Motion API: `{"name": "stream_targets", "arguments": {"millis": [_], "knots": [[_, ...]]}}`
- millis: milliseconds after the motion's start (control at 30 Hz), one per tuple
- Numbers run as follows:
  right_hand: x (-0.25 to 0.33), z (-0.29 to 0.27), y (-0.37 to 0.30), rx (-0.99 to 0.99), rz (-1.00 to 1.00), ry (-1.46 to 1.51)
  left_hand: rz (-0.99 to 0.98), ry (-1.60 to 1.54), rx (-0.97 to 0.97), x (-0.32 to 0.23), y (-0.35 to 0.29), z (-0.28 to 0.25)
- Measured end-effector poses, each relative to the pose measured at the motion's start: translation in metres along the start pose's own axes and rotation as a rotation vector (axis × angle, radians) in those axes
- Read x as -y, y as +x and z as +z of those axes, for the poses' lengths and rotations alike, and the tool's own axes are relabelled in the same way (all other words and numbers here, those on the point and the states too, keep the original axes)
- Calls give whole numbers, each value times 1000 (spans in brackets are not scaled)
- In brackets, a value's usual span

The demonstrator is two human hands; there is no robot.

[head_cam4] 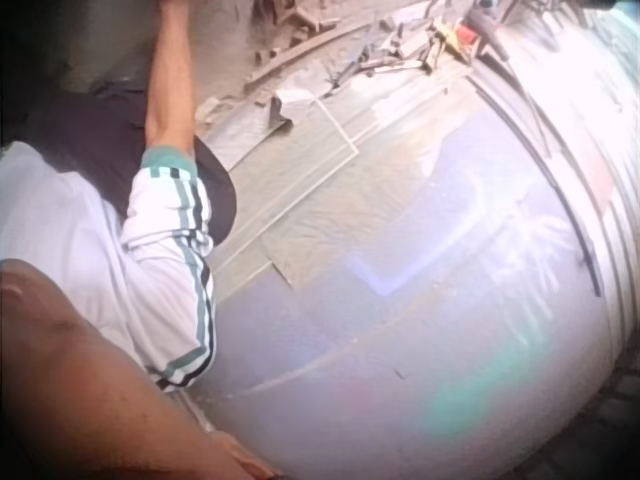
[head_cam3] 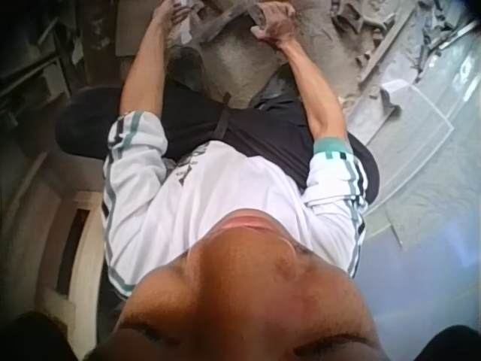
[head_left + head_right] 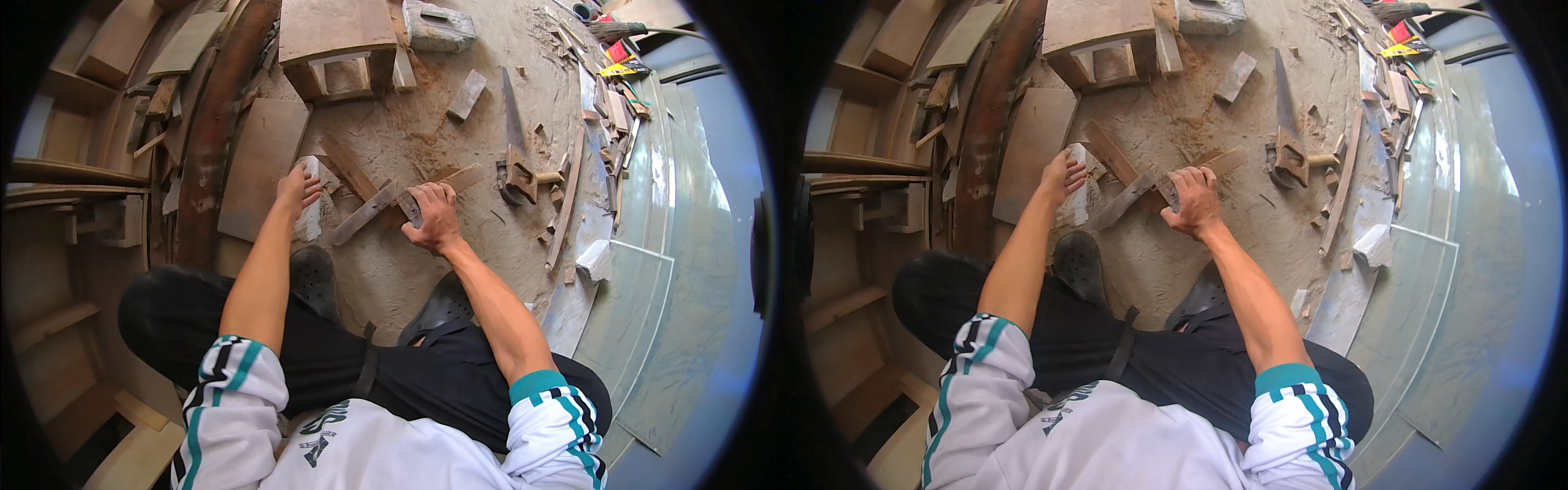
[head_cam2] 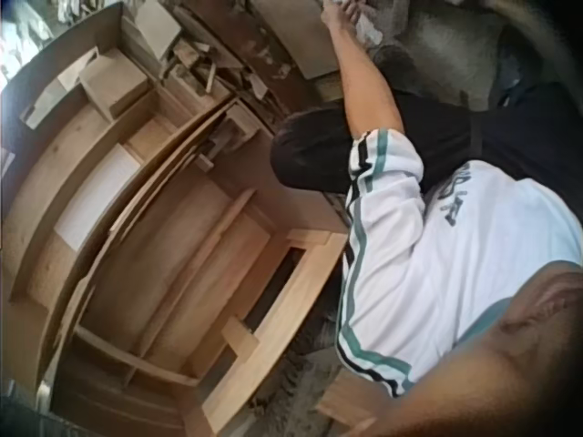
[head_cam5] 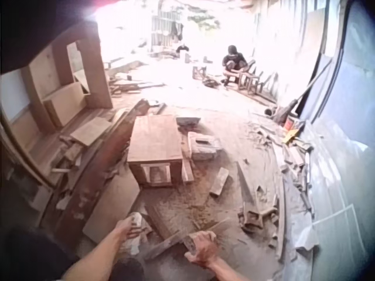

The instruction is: The person sits on the floor and uses a hand saw to cut a small wooden frame. They hold the frame steady with one hand while sawing with the other, then inspect the cut pieces.

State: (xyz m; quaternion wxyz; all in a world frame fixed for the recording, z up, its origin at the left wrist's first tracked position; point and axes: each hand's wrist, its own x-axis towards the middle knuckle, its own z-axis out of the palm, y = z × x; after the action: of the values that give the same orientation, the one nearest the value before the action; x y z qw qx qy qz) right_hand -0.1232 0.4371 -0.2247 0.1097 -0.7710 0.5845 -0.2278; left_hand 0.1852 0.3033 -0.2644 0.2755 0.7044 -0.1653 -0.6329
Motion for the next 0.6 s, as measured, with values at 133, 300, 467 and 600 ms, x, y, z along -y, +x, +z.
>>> {"name": "stream_targets", "arguments": {"millis": [133,300,467,600], "knots": [[-5,11,2,-9,-19,23,142,-36,-28,26,-16,39],[-15,14,9,-11,-64,29,424,55,-82,63,-29,69],[-16,26,7,38,-64,31,561,168,-160,83,-16,58],[-19,18,-2,-71,-3,-1,504,253,-101,69,-31,33]]}}
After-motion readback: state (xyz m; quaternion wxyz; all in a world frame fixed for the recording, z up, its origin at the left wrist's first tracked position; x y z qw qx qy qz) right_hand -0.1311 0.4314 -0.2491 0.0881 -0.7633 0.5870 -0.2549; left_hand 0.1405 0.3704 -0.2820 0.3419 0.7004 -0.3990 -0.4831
